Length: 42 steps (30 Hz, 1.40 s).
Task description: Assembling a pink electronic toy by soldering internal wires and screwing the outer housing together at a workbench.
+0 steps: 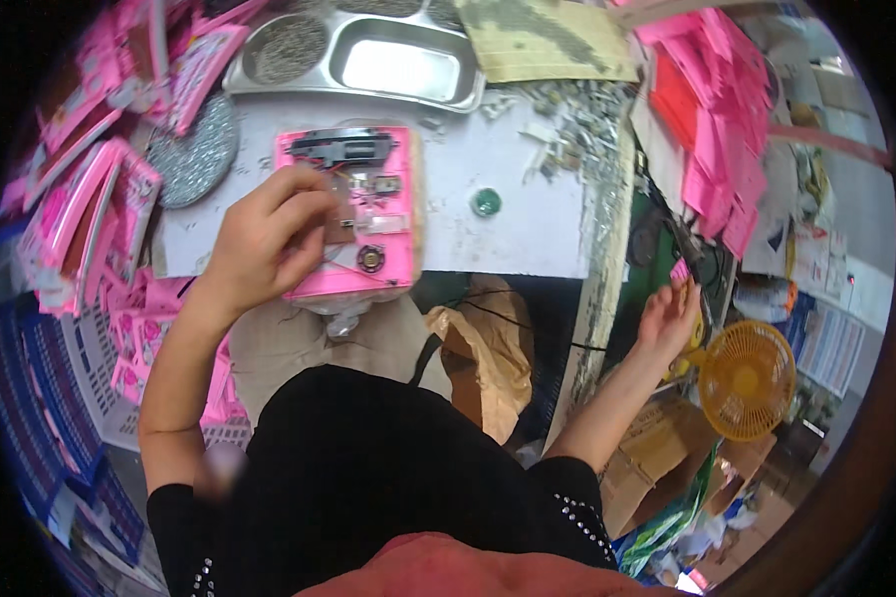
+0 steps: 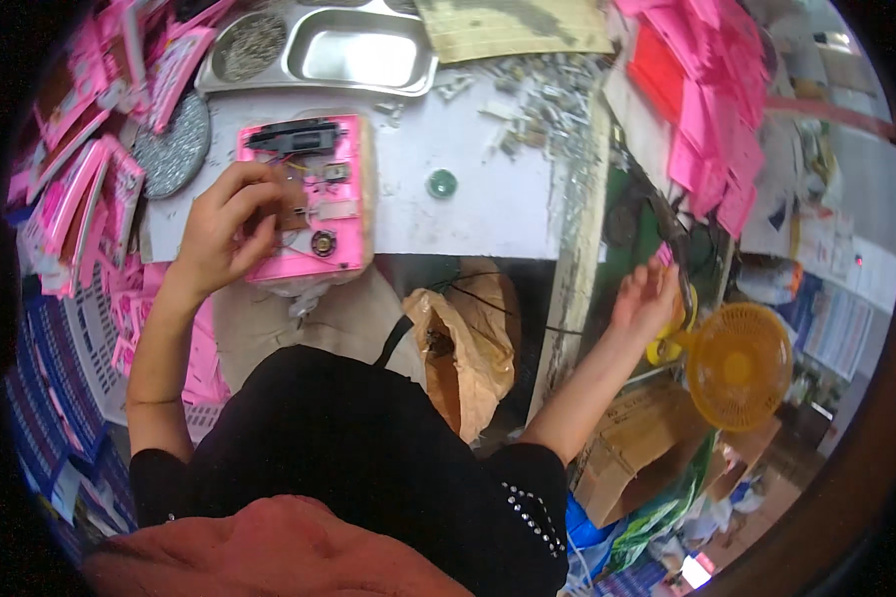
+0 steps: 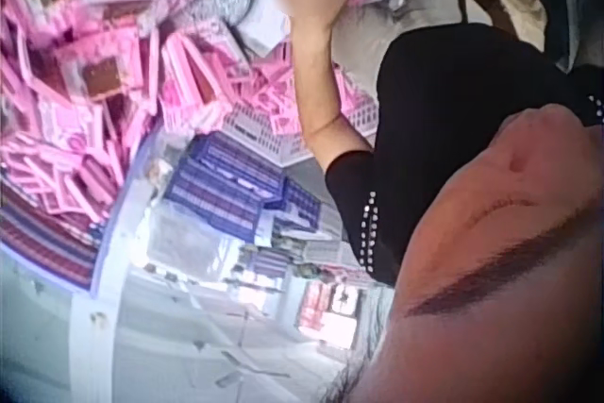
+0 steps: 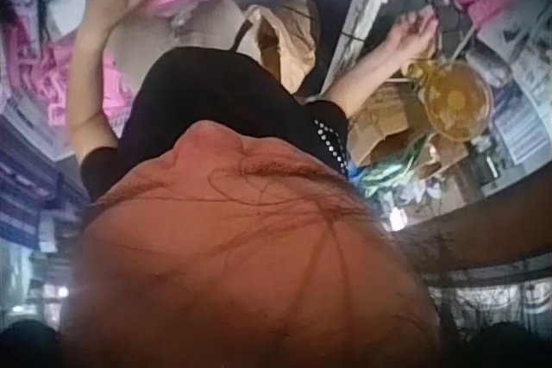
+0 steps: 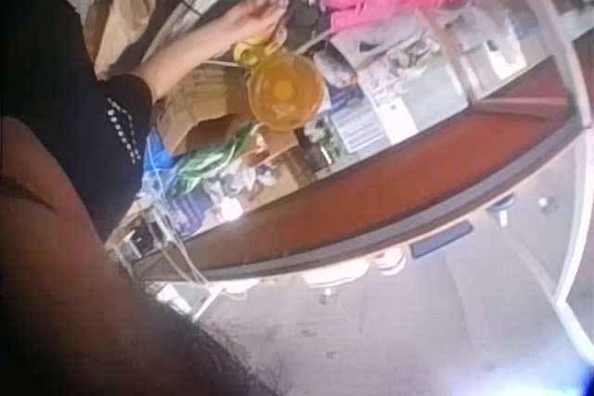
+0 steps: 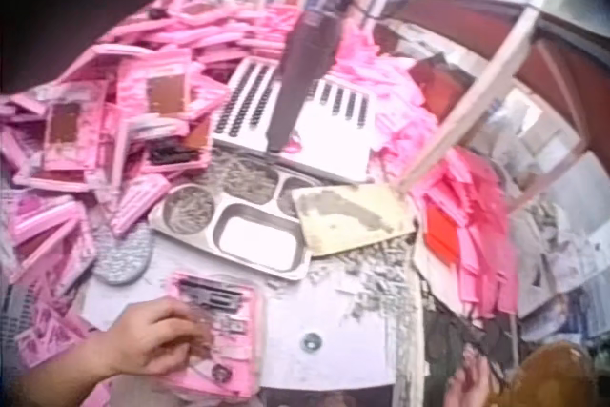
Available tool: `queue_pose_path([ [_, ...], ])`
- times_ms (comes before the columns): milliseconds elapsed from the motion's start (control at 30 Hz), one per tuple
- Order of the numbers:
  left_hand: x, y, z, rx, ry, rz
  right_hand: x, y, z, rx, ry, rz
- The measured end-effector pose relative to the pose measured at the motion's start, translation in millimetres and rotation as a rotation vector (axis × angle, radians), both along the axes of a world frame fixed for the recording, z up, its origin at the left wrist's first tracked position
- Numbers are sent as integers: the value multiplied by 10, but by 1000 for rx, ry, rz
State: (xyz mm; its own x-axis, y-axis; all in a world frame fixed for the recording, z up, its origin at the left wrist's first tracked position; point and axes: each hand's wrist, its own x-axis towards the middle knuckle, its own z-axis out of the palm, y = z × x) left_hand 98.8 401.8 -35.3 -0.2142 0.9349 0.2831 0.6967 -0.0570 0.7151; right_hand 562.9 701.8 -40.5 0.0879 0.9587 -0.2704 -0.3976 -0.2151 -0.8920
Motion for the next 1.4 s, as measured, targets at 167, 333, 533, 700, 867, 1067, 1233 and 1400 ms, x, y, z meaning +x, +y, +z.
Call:
queue_pose_path([
  [167,68,55,-60,87,206,-108,-908,-925,-18,65,-98,414],
  [333,97,83,-96,104,326,-129,-1578,-1194,42,292,-336,778],
  [533,92,47,-123,118,375,-116,-2501,-1164,20,722,-688,979],
  [700,97,62,-161,153,389,-102,-3013,-1175,43,1059,-1148,987],
  [867,165,273,-84,145,414,11,-3138,-1205,134,1047,-1352,1082],
  [1067,183,362,-127,101,518,-8,-3023,-1038,-17,791,-1038,1149],
  [1233,235,394,-116,70,569,18,-2986,-1001,-139,464,-797,1173],
  [1400,211,380,-165,61,535,-3,-2962,-1013,-126,228,-679,1186],
])
